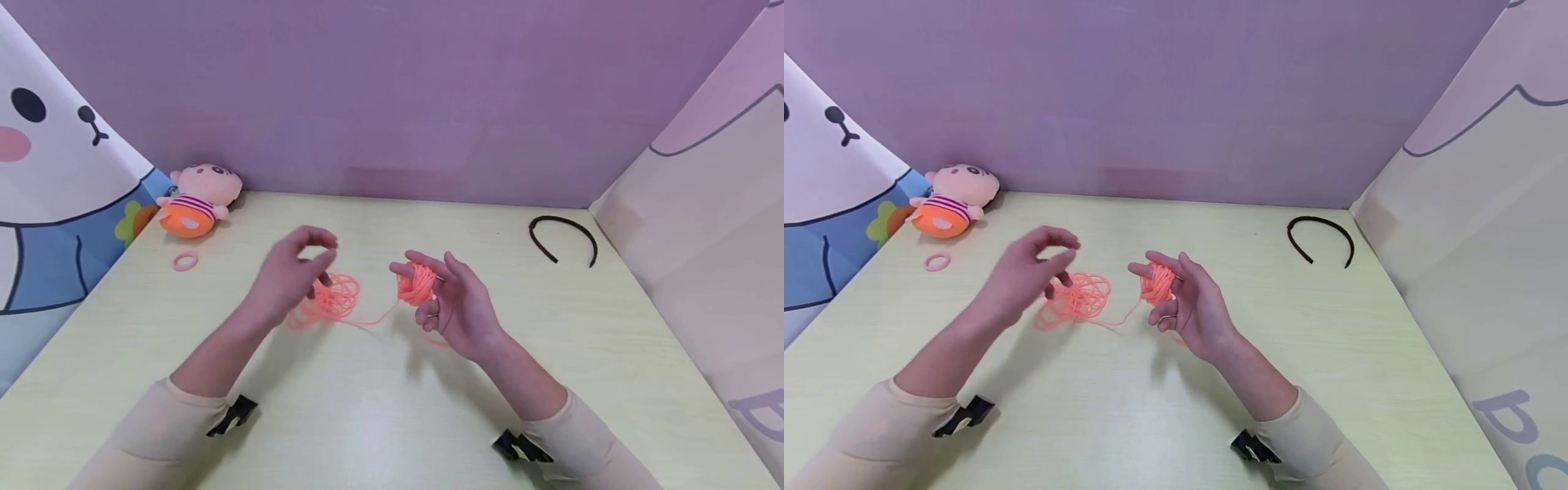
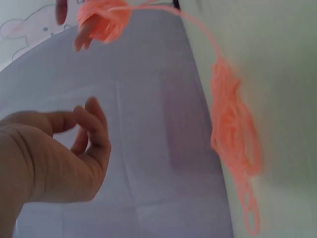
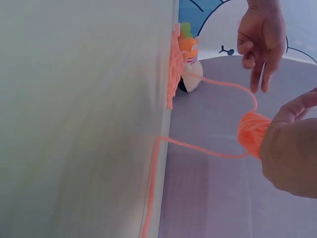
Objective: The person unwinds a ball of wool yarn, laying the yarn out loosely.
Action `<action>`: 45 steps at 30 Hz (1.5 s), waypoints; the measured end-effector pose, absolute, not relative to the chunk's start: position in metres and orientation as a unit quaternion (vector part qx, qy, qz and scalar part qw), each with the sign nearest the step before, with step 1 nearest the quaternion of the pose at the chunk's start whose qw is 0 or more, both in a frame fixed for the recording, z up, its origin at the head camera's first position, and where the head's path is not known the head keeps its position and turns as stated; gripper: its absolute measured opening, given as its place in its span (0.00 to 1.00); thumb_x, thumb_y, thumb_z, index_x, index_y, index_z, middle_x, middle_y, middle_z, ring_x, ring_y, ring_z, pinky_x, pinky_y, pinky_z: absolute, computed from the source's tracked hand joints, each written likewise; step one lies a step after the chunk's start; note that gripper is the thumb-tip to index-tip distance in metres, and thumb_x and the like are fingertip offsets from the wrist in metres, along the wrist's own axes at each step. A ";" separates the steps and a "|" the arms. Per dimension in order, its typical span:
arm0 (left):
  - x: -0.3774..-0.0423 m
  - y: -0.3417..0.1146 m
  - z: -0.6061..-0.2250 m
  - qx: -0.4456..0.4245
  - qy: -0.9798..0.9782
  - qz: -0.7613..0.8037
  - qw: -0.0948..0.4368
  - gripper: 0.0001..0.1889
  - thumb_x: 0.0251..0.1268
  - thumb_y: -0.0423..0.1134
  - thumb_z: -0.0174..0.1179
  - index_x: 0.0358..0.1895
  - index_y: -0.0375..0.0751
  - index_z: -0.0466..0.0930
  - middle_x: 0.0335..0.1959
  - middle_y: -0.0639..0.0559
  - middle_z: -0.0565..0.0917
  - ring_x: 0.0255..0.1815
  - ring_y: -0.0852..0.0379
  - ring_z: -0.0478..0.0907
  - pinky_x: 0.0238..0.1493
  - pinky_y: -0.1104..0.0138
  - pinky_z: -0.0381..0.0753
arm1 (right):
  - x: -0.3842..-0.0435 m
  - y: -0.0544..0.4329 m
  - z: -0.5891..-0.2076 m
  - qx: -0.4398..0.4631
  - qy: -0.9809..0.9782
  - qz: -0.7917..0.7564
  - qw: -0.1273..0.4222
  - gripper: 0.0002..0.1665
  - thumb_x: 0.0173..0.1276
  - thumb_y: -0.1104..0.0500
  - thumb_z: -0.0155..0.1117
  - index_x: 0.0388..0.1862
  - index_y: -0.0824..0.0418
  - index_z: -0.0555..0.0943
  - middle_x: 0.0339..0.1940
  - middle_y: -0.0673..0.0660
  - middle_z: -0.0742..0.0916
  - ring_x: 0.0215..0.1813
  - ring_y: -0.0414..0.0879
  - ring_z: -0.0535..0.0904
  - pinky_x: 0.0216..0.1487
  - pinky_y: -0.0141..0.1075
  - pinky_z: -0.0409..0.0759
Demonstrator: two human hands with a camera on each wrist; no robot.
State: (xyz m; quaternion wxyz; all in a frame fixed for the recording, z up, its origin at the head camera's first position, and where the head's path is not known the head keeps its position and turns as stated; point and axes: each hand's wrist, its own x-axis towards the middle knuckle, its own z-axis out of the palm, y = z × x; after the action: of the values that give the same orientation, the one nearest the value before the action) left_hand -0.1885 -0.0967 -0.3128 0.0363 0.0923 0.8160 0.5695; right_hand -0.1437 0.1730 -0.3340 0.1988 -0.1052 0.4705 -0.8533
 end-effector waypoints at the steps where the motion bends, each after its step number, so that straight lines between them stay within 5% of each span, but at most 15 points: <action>1: -0.187 -0.093 -0.317 0.105 0.819 0.560 0.063 0.13 0.76 0.40 0.59 0.58 0.43 0.76 0.57 0.48 0.78 0.30 0.49 0.83 0.23 0.64 0.79 | -0.143 0.173 -0.334 -0.112 0.466 -0.854 0.203 0.32 0.83 0.41 0.35 0.74 0.56 0.70 0.68 0.56 0.80 0.23 0.43 0.83 0.24 0.29 0.75; 6: -0.178 -0.075 -0.334 0.168 0.820 0.513 0.189 0.17 0.72 0.48 0.63 0.59 0.48 0.78 0.56 0.50 0.80 0.32 0.40 0.83 0.24 0.59 0.79 | -0.142 0.173 -0.334 -0.139 0.453 -0.852 0.224 0.33 0.84 0.41 0.32 0.74 0.57 0.68 0.68 0.57 0.79 0.22 0.43 0.81 0.25 0.30 0.74; 11: -0.172 -0.067 -0.341 0.230 0.803 0.496 0.239 0.14 0.72 0.49 0.64 0.54 0.48 0.82 0.53 0.52 0.82 0.29 0.38 0.84 0.21 0.58 0.78 | -0.141 0.172 -0.334 -0.166 0.439 -0.850 0.240 0.34 0.84 0.41 0.30 0.76 0.58 0.66 0.68 0.56 0.79 0.23 0.44 0.82 0.24 0.31 0.73; 18: -0.173 -0.069 -0.338 0.237 0.805 0.502 0.210 0.04 0.74 0.41 0.61 0.43 0.48 0.83 0.42 0.44 0.84 0.29 0.38 0.81 0.22 0.63 0.74 | -0.141 0.173 -0.334 -0.172 0.435 -0.850 0.242 0.34 0.84 0.40 0.31 0.75 0.57 0.67 0.68 0.56 0.79 0.23 0.44 0.82 0.24 0.31 0.72; 26: -0.175 -0.073 -0.332 0.202 0.800 0.523 0.214 0.06 0.77 0.42 0.59 0.44 0.45 0.81 0.41 0.39 0.82 0.25 0.43 0.79 0.21 0.66 0.69 | -0.142 0.173 -0.334 -0.168 0.434 -0.851 0.243 0.35 0.83 0.40 0.31 0.76 0.59 0.65 0.68 0.56 0.79 0.23 0.43 0.82 0.24 0.31 0.72; 33: -0.175 -0.073 -0.335 0.227 0.801 0.500 0.239 0.06 0.73 0.44 0.63 0.44 0.47 0.84 0.37 0.45 0.82 0.21 0.52 0.74 0.23 0.66 0.70 | -0.143 0.174 -0.335 -0.174 0.431 -0.852 0.243 0.36 0.83 0.39 0.32 0.76 0.59 0.65 0.68 0.57 0.79 0.23 0.44 0.82 0.24 0.31 0.72; 45: -0.187 -0.087 -0.327 0.138 0.831 0.520 0.141 0.07 0.78 0.40 0.57 0.47 0.40 0.78 0.42 0.42 0.79 0.26 0.50 0.74 0.28 0.61 0.76 | -0.143 0.174 -0.334 -0.169 0.431 -0.853 0.243 0.36 0.83 0.39 0.32 0.77 0.60 0.64 0.67 0.56 0.80 0.25 0.43 0.84 0.24 0.30 0.75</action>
State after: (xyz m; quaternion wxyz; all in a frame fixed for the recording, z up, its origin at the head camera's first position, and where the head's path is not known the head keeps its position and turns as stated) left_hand -0.1870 -0.0870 -0.3273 0.1407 0.1382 0.8311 0.5200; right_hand -0.1432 0.1741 -0.3336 0.2431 -0.1688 0.4306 -0.8526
